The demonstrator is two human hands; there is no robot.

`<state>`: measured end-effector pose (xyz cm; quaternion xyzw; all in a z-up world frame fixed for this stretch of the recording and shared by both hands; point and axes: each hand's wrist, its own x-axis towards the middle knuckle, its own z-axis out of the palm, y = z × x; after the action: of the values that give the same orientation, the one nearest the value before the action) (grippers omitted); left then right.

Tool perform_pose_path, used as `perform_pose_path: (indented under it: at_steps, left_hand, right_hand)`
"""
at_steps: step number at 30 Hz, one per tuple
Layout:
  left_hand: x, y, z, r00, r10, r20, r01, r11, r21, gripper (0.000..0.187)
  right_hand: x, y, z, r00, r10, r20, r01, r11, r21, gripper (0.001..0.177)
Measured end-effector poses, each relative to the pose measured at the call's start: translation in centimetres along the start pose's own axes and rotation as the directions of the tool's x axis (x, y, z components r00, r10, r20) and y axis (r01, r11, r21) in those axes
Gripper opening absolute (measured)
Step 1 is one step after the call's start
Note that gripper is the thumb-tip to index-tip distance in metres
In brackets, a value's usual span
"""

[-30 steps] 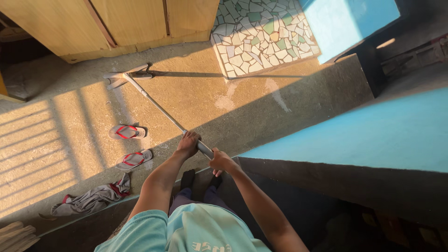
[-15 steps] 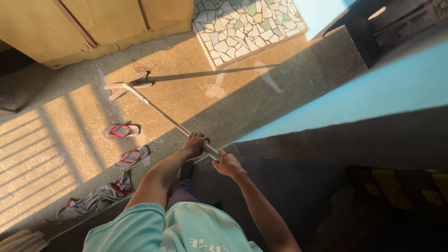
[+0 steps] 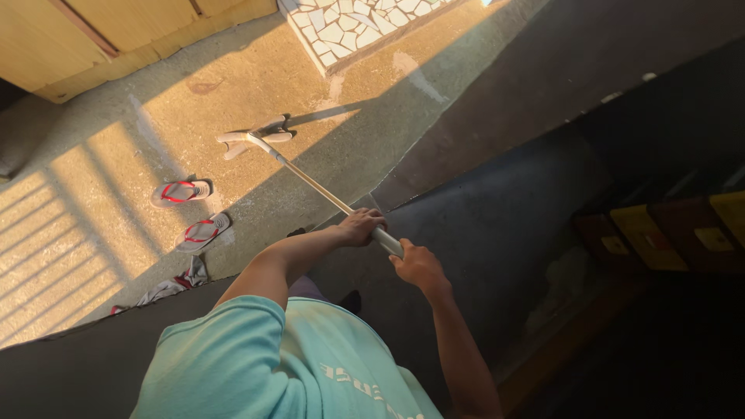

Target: The person assembles a floor wiper by attaching the head to the handle, tightening the screw mechanism by hand, and extending the telescopic pole.

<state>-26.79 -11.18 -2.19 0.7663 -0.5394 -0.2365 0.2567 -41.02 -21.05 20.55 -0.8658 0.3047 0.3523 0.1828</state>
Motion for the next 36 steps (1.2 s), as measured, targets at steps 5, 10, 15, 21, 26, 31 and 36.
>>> perform_pose_path:
  at_steps: [5, 10, 15, 21, 26, 31, 36]
  left_hand:
    - [0.8, 2.8, -0.2, 0.989, 0.123, 0.083, -0.123, 0.992, -0.005, 0.045]
    - [0.6, 1.9, -3.0, 0.981, 0.167, 0.097, -0.167, 0.986, -0.011, 0.051]
    - [0.6, -2.1, -5.9, 0.998, 0.057, 0.016, -0.057, 0.998, -0.011, 0.041]
    - [-1.5, -9.8, -9.0, 0.994, -0.055, -0.099, 0.057, 0.998, 0.017, 0.044]
    - [-3.0, -16.1, -12.7, 0.978, -0.144, -0.148, 0.145, 0.989, -0.003, 0.042]
    - [-3.2, -21.3, -16.8, 0.967, -0.207, -0.147, 0.21, 0.978, 0.004, 0.032]
    - [-3.2, -24.8, -19.7, 0.93, -0.297, -0.216, 0.29, 0.955, -0.066, 0.024]
  right_hand:
    - [-1.7, 3.0, 0.7, 0.999, 0.026, -0.046, -0.024, 0.999, 0.048, 0.058]
    - [0.0, 1.8, -0.4, 0.99, -0.091, -0.112, 0.101, 0.99, 0.094, 0.059]
    - [2.3, -2.9, -2.7, 0.991, -0.102, -0.084, 0.107, 0.992, 0.066, 0.056]
    - [7.1, -11.0, -2.7, 0.976, -0.206, -0.078, 0.209, 0.977, 0.033, 0.053]
    - [10.8, -18.2, -3.5, 0.969, -0.241, -0.051, 0.242, 0.97, 0.014, 0.051]
    - [13.6, -24.6, -5.2, 0.973, -0.23, -0.022, 0.23, 0.973, 0.008, 0.056]
    - [16.4, -29.0, -7.3, 0.972, -0.236, 0.01, 0.236, 0.971, -0.029, 0.053]
